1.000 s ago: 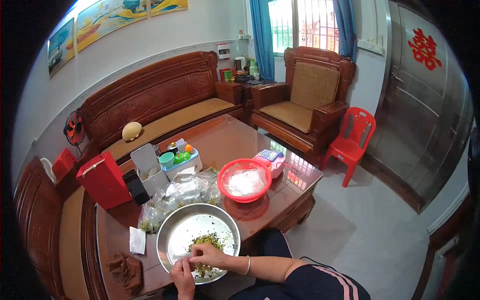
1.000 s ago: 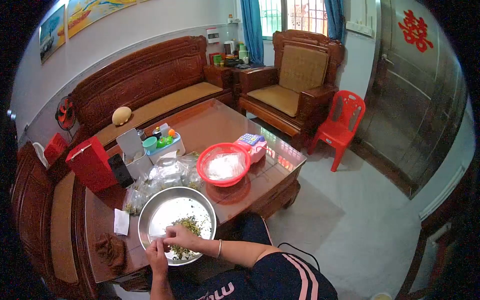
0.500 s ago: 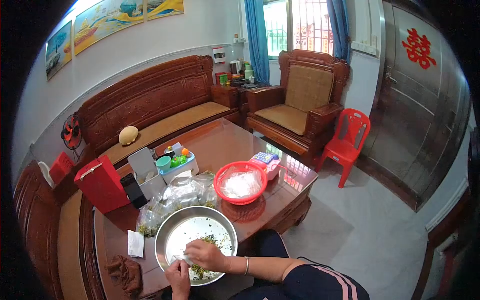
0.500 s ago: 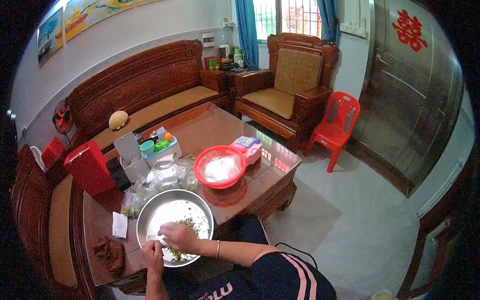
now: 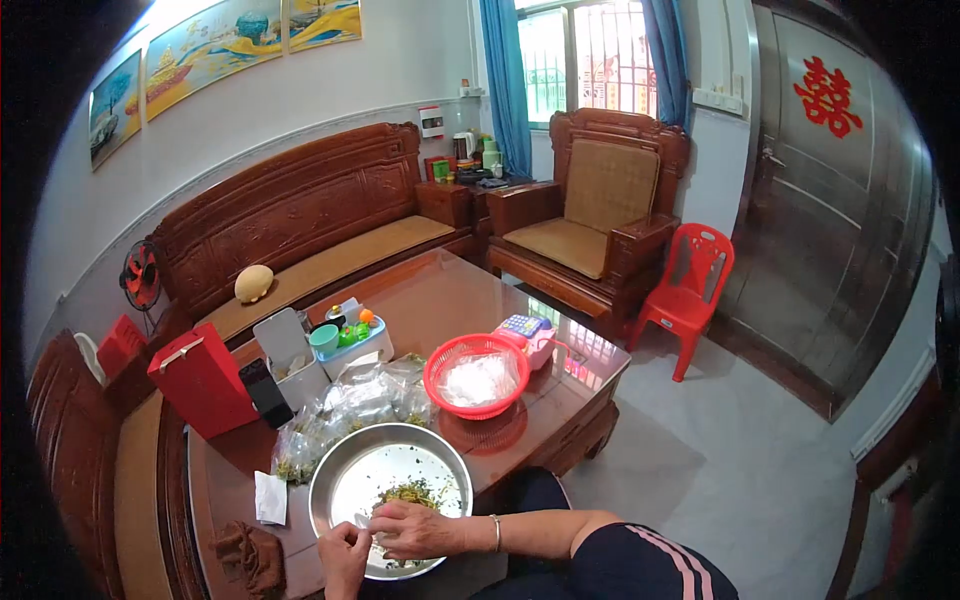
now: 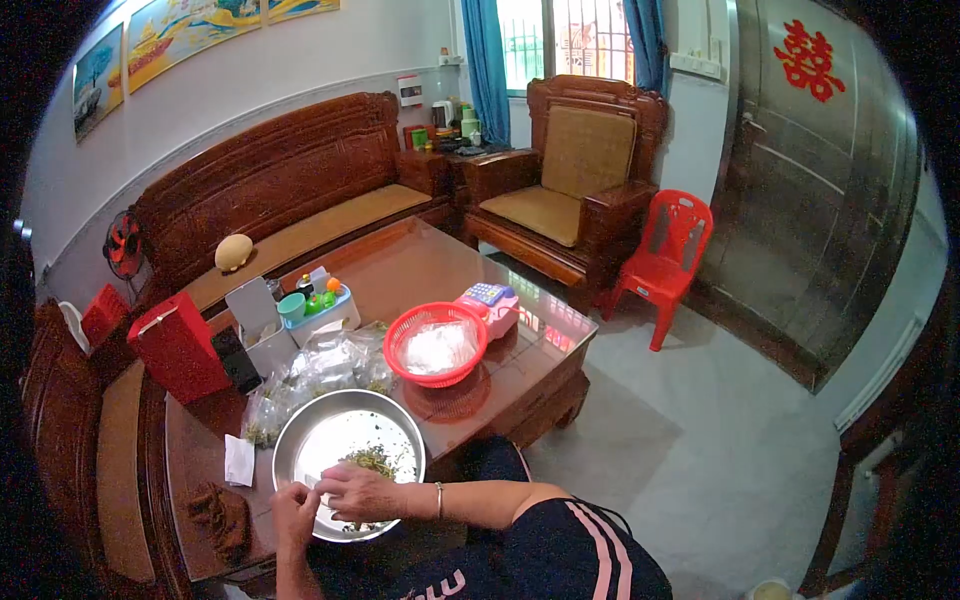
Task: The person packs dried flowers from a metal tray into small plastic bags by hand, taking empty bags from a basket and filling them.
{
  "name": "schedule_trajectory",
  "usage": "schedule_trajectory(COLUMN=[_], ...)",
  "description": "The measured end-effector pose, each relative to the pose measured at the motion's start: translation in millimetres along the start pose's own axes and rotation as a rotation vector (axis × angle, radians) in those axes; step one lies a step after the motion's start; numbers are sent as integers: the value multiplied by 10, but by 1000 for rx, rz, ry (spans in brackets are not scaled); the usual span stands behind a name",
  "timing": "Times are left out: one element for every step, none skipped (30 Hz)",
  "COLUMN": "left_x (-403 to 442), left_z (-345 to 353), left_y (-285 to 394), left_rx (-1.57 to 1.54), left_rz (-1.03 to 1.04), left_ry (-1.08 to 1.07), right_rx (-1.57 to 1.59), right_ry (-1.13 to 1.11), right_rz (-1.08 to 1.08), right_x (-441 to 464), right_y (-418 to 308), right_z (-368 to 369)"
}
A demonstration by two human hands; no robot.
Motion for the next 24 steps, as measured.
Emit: schedule_trajectory(left_x=[9,16,21,25,32,38,52,78,61,55,63,58,54,30,-6,-1,-25,-43,-56,-80,-111,-128,-172,-233], left_z=[-21,-39,-55,-75,-70,-72,-67,-49,-55,-56,-45,-29,-14,5,9,47,79,166,242,349,435,418,529,644], left_y=[-4,-11,-20,-24,-66,-108,-146,-173,-221,-225,-267,-329,-360,-306,-363,-444,-534,-615,-695,-786,-840,-841,-834,-813], left_rx=[-1,-3,-6,-9,-14,-19,-15,-42,-63,-40,-52,-92,-135,-301,-404,-513,-504,-612,-722,-815,-908,-904,-1018,-1134], left_rz=[7,14,19,24,-13,-53,-68,-49,-43,-76,-73,-91,-107,-149,-163,-160,-188,-227,-258,-288,-316,-327,-416,-509], left_ry=[20,40,59,79,71,64,65,71,78,68,54,52,57,42,68,100,114,85,58,0,-59,-47,-114,-182], right_rx=[19,39,59,80,79,83,98,89,93,78,99,79,57,45,108,156,232,275,311,400,486,501,695,889], right_ry=[-42,-84,-127,-171,-136,-102,-104,-67,-30,-71,-69,-81,-98,-63,-73,-86,-104,-72,-39,-65,-94,-100,-48,5], right_rz=[-25,-50,-75,-100,-111,-123,-120,-140,-154,-133,-131,-96,-65,-6,55,107,218,310,401,585,769,768,936,1108], right_x=[2,2,-2,-6,24,54,54,48,32,43,53,32,12,25,28,27,-17,-53,-85,-142,-225,-233,-380,-547], right_y=[-21,-39,-55,-74,-84,-96,-75,-63,-80,-63,-46,-8,45,115,174,266,387,511,639,794,926,970,1108,1204], right_z=[41,85,129,173,154,135,156,157,189,220,218,254,282,249,238,213,242,246,252,292,344,381,494,631])
Point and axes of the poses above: each hand's wrist, its own x-axis towards the middle knuckle, its own z-axis out of the palm, y = z × x, the point moved 10 cm from there along x, towards the middle knuckle, and after that the axes turned 4 degrees about -x, right-handed, at the moved point
